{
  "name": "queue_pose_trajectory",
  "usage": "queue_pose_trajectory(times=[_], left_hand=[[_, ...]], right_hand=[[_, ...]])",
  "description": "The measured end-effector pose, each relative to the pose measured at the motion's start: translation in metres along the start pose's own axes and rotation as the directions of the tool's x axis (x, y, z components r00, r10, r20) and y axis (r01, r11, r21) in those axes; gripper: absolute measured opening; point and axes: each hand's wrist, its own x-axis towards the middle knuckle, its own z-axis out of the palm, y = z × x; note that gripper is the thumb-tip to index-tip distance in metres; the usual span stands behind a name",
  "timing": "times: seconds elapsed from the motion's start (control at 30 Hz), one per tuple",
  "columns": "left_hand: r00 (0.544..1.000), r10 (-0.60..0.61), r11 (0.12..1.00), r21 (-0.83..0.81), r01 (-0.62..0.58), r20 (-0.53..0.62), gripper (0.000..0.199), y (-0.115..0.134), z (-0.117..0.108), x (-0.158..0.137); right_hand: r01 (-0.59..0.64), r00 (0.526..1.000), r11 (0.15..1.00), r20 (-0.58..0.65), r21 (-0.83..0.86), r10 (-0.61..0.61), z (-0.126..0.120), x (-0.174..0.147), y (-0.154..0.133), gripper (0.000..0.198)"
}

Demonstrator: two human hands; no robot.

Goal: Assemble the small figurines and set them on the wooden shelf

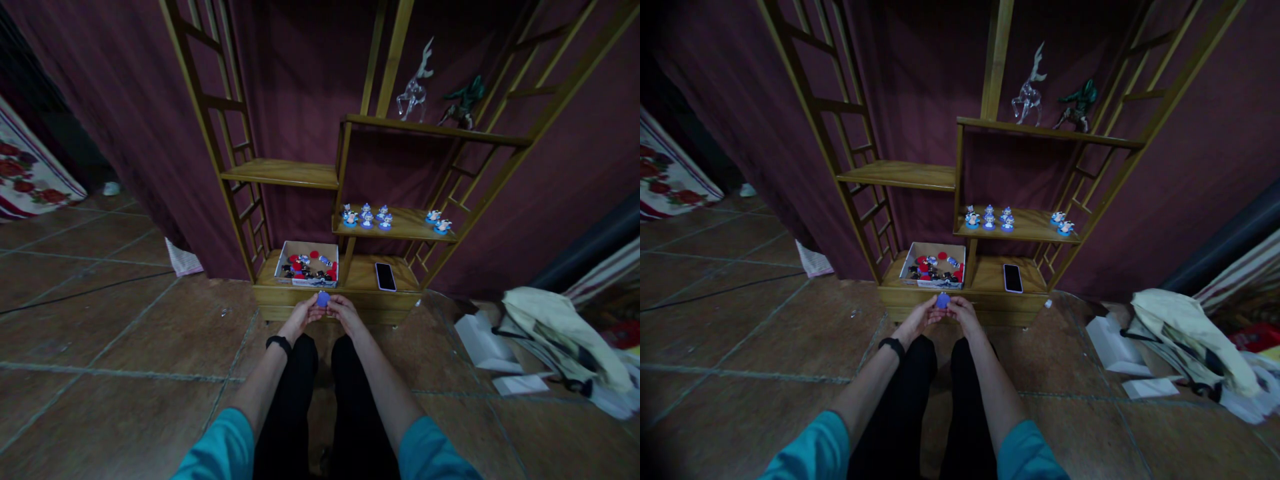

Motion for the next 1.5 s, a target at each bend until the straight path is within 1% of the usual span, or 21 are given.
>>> queue_pose_trajectory(times=[0.23, 0.47, 0.63, 0.8, 0.93, 1.1, 1.27, 1.5], left_hand=[[1.000, -0.011, 1.000, 0.002, 0.011, -0.019, 0.038, 0.0007, -0.0001, -0.0003], [1.000, -0.003, 1.000, 0.010, 0.003, -0.026, 0.038, 0.0013, 0.0004, -0.0015], [1.000, 0.016, 1.000, 0.006, -0.016, -0.004, 0.039, 0.0010, -0.0009, -0.0017], [0.998, 0.058, 0.998, -0.011, -0.058, -0.010, 0.035, 0.0001, -0.0025, -0.0011], [0.996, 0.092, 0.995, -0.027, -0.092, -0.022, 0.030, -0.0015, -0.0031, 0.0003], [0.991, 0.135, 0.991, -0.021, -0.135, 0.006, 0.028, -0.0019, -0.0003, -0.0007], [0.980, 0.199, 0.980, -0.019, -0.198, 0.031, 0.029, -0.0009, 0.0029, -0.0025], [0.969, 0.245, 0.969, 0.039, -0.244, -0.030, 0.030, -0.0049, 0.0016, 0.0007]], right_hand=[[-0.021, 1.000, 1.000, -0.005, -0.017, 0.021, 0.0006, -0.0006, -0.0011, 0.029], [-0.046, 0.999, 0.999, -0.020, -0.028, 0.045, 0.0014, -0.0013, -0.0017, 0.027], [-0.077, 0.996, 0.997, -0.046, -0.005, 0.077, 0.0029, -0.0013, -0.0033, 0.025], [-0.114, 0.991, 0.993, -0.069, 0.018, 0.115, 0.0015, 0.0017, -0.0011, 0.025], [-0.116, 0.990, 0.993, -0.076, 0.012, 0.117, 0.0004, 0.0040, 0.0005, 0.027], [-0.104, 0.993, 0.994, -0.051, 0.026, 0.105, -0.0007, 0.0045, 0.0014, 0.030], [-0.116, 0.991, 0.993, -0.060, 0.019, 0.117, -0.0010, 0.0045, 0.0022, 0.030], [-0.142, 0.989, 0.990, -0.026, 0.009, 0.143, -0.0024, 0.0066, 0.0056, 0.028]])
